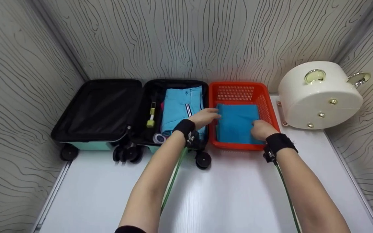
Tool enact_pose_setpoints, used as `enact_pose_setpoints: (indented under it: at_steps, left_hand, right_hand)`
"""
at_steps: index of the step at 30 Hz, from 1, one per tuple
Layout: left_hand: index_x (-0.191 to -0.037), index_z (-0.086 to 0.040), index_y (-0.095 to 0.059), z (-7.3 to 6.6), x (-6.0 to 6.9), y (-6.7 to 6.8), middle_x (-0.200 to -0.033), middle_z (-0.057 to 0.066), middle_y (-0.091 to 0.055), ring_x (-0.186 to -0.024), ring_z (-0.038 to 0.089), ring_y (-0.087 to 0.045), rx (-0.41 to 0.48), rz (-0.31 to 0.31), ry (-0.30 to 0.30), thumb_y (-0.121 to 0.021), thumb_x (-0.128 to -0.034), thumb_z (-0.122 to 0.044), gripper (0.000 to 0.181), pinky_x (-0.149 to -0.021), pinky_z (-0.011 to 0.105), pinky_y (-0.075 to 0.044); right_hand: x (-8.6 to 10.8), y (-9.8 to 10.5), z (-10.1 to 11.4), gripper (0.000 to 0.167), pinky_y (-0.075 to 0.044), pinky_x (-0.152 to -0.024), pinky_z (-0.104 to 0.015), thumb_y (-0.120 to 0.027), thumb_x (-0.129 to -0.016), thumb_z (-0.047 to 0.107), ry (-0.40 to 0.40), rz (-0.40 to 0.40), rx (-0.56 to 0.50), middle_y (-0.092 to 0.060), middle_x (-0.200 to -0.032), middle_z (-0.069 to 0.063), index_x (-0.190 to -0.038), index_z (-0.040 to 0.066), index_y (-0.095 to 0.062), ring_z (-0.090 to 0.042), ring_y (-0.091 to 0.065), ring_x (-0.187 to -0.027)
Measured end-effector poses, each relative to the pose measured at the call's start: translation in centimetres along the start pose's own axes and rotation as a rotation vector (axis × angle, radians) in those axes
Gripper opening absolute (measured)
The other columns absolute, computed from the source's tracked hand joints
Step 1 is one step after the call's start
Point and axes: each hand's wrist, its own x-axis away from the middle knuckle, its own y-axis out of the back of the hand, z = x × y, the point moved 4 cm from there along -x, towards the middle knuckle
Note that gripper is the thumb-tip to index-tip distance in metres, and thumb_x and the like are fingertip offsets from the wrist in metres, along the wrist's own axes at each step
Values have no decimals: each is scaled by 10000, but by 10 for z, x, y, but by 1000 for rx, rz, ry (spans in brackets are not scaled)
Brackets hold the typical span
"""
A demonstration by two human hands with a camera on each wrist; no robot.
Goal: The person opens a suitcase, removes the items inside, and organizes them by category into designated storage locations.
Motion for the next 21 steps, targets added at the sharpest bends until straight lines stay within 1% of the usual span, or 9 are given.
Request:
enact_pose_setpoints:
  at_steps: [2, 4, 7, 11, 14, 16, 18, 19, 21]
  left_hand:
    - [-1612, -93, -318, 4, 8, 15, -1627, 101, -356, -1483, 297, -336, 20, -21, 0, -507, -1083, -306, 601, -1193, 456, -298]
    - [-1616, -105, -312, 8, 18, 32, -1628, 107, -354, -1487, 301, -329, 3, -56, -4, -487, -1089, -318, 595, -1196, 464, -288]
    - [-1616, -110, -311, 14, 33, 56, -1642, 106, -327, -1496, 288, -310, -38, -143, -11, -464, -1096, -314, 579, -1201, 452, -277]
    - [-1612, -100, -313, 25, 52, 84, -1646, 108, -315, -1504, 282, -293, -71, -260, 5, -453, -1103, -284, 558, -1201, 446, -274]
    - [-1615, -71, -284, 34, 63, 98, -1658, 127, -280, -1517, 298, -262, -74, -311, 43, -454, -1105, -265, 572, -1203, 446, -272]
    - [-1618, -45, -252, 41, 69, 106, -1669, 147, -243, -1526, 313, -234, -61, -329, 72, -449, -1106, -247, 585, -1206, 445, -265]
    - [-1620, -27, -226, 49, 75, 112, -1674, 166, -216, -1530, 330, -214, -29, -341, 107, -448, -1103, -235, 601, -1209, 454, -255]
    - [-1621, -20, -213, 53, 78, 114, -1674, 173, -208, -1530, 336, -208, -17, -348, 122, -446, -1101, -232, 608, -1210, 457, -250]
    - [-1620, -9, -201, 61, 83, 117, -1671, 187, -205, -1526, 349, -214, -11, -361, 150, -443, -1098, -227, 615, -1208, 466, -251]
  right_hand:
    - [0, 0, 4, 552, -297, -1148, -613, -373, -958, 36, 19, -27, -30, -400, -1501, -367, -1470, -169, -393, -507, -396, -1368]
    - [1, 0, 11, 549, -280, -1156, -617, -355, -976, 48, 42, -66, -68, -393, -1520, -344, -1491, -139, -393, -496, -371, -1393]
    - [2, 1, 24, 524, -280, -1157, -613, -346, -1014, 70, 92, -155, -107, -400, -1527, -320, -1505, -103, -404, -471, -368, -1406]
    - [3, 1, 48, 493, -296, -1155, -594, -369, -1062, 94, 179, -244, -149, -401, -1539, -291, -1528, -66, -398, -449, -344, -1437]
    - [4, -3, 68, 495, -310, -1153, -583, -392, -1085, 131, 209, -247, -215, -379, -1570, -250, -1559, -12, -379, -417, -335, -1453]
    - [2, -7, 82, 499, -363, -1111, -574, -403, -1092, 154, 211, -235, -270, -360, -1592, -220, -1574, 28, -372, -399, -381, -1415]
    - [1, -11, 96, 502, -397, -1076, -557, -412, -1095, 170, 212, -222, -321, -343, -1609, -190, -1584, 65, -370, -369, -412, -1377]
    - [0, -13, 103, 501, -421, -1036, -554, -414, -1097, 173, 217, -215, -345, -338, -1614, -180, -1587, 76, -369, -372, -451, -1321]
    - [-2, -18, 115, 495, -442, -1009, -530, -422, -1098, 172, 234, -211, -373, -346, -1613, -163, -1585, 93, -379, -337, -474, -1272]
